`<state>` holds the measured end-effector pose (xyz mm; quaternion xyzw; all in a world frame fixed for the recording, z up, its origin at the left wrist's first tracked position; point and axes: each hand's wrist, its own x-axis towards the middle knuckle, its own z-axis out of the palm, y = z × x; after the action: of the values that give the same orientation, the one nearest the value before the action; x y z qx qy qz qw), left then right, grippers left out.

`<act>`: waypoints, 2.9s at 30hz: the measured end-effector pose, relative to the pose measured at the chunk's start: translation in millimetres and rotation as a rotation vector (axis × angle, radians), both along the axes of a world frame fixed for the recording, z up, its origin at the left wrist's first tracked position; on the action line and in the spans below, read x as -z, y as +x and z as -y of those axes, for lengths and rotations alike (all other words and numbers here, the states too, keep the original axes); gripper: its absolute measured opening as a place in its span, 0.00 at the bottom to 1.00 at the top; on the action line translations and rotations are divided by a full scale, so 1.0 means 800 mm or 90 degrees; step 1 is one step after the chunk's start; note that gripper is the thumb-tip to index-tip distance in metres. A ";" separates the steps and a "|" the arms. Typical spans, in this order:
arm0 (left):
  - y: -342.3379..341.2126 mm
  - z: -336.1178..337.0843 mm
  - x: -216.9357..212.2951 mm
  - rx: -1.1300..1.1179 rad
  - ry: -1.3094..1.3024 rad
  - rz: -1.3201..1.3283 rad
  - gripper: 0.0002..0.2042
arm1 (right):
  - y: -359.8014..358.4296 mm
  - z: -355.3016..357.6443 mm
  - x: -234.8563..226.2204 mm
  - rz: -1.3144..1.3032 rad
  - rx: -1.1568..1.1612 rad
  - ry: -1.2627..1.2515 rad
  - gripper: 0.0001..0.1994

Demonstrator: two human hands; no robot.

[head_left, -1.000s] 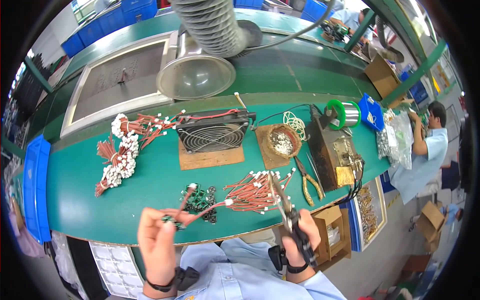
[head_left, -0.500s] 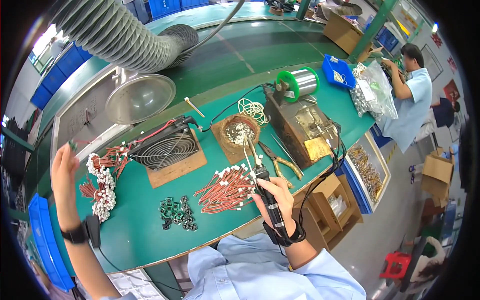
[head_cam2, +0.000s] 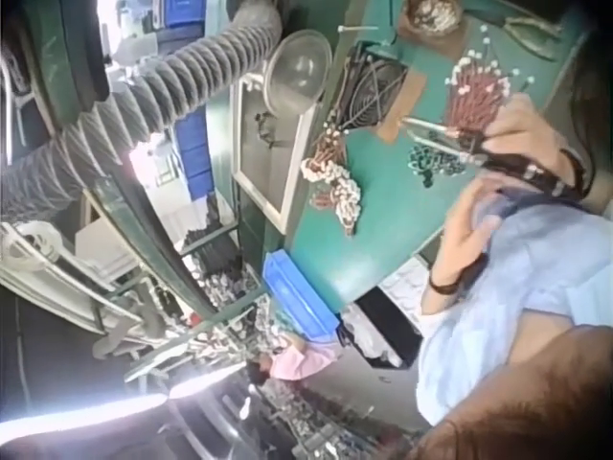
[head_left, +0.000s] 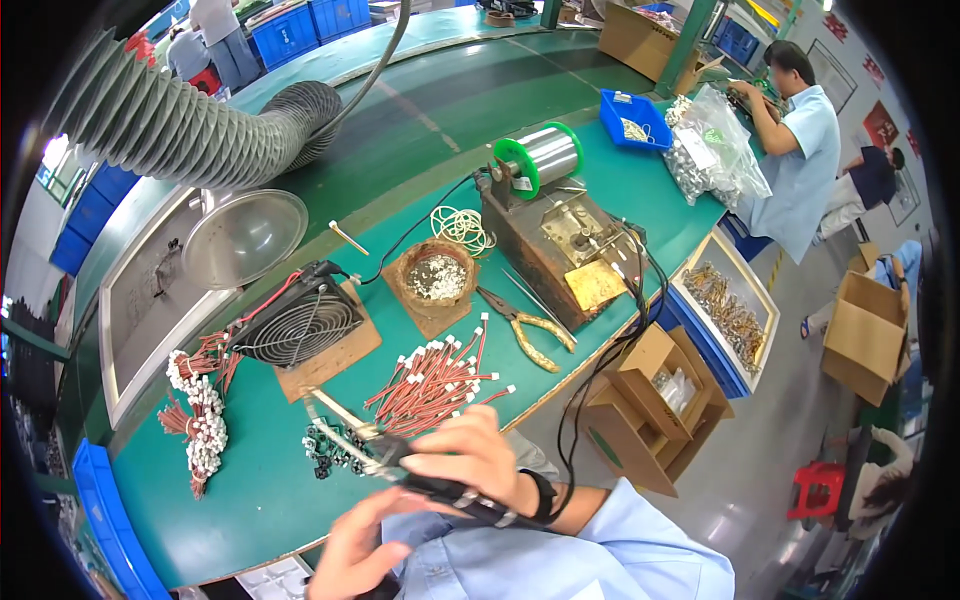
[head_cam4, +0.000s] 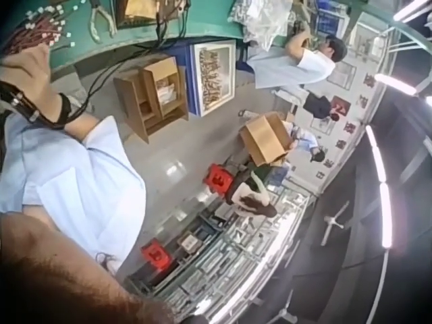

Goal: The person solders wires to circuit boards using a soldering iron and trims the excess with pliers. They repeat this process for multiple units, occasionally moving bundles of wires and components across the workspace.

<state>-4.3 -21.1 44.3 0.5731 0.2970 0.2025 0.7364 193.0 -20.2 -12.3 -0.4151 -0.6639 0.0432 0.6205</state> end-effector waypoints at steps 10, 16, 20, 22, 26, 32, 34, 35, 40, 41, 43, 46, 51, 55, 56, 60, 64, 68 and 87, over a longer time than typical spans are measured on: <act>0.055 -0.007 0.028 -0.344 -0.032 0.237 0.20 | -0.046 0.042 0.016 -0.260 -0.124 -0.279 0.24; 0.043 -0.025 0.020 -0.396 0.001 0.297 0.21 | 0.045 0.099 -0.017 -0.266 -0.882 -0.509 0.16; 0.053 -0.028 0.023 -0.490 0.036 0.300 0.19 | 0.074 0.102 -0.026 -0.357 -0.948 -0.511 0.19; 0.059 -0.029 0.016 -0.543 0.110 0.323 0.18 | 0.077 0.101 -0.011 -0.420 -0.933 -0.477 0.20; 0.088 -0.025 0.009 -0.541 0.182 0.346 0.19 | 0.029 0.087 0.049 -0.454 -0.940 -0.599 0.20; 0.116 -0.010 0.011 -0.408 0.172 0.323 0.21 | 0.024 0.070 0.026 -0.142 -0.919 -0.625 0.11; 0.098 -0.018 0.017 -0.415 0.165 0.305 0.21 | 0.050 0.074 -0.015 -0.151 -0.830 -0.510 0.09; 0.090 -0.019 0.020 -0.426 0.167 0.296 0.21 | 0.069 0.075 -0.030 -0.152 -0.748 -0.395 0.07; 0.075 -0.010 0.029 -0.324 0.091 0.187 0.19 | 0.137 0.024 -0.014 0.044 0.170 -0.267 0.07; 0.077 -0.007 0.032 -0.259 0.065 0.158 0.19 | 0.142 0.015 -0.005 0.207 0.272 -0.276 0.08; 0.080 -0.001 0.041 -0.226 0.052 0.127 0.20 | 0.141 -0.002 0.002 0.370 0.347 -0.259 0.11; 0.076 0.009 0.048 -0.186 0.091 0.127 0.20 | 0.120 0.002 0.015 0.462 0.420 -0.325 0.12; 0.067 0.013 0.052 -0.130 0.165 0.046 0.21 | 0.118 -0.008 0.017 0.500 0.425 -0.319 0.12; 0.062 0.013 0.053 -0.115 0.207 0.032 0.20 | 0.119 -0.020 0.019 0.523 0.394 -0.302 0.11; 0.062 0.014 0.054 -0.116 0.204 0.030 0.20 | 0.119 -0.021 0.018 0.512 0.384 -0.299 0.11; 0.063 0.014 0.061 -0.155 0.235 0.028 0.17 | 0.118 -0.025 0.019 0.492 0.376 -0.285 0.11; 0.062 0.014 0.064 -0.167 0.255 0.024 0.16 | 0.117 -0.022 0.018 0.439 0.400 -0.265 0.10; 0.059 0.010 0.053 -0.137 0.179 0.048 0.19 | 0.116 -0.010 -0.001 0.252 0.367 -0.263 0.07; 0.063 0.008 0.046 -0.066 0.086 0.107 0.13 | 0.096 0.035 -0.061 0.183 0.098 -0.129 0.14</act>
<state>46.1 -27.4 7.5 0.5865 0.2493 0.3073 0.7067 269.5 -48.5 36.7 -0.5270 -0.7042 0.0028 0.4758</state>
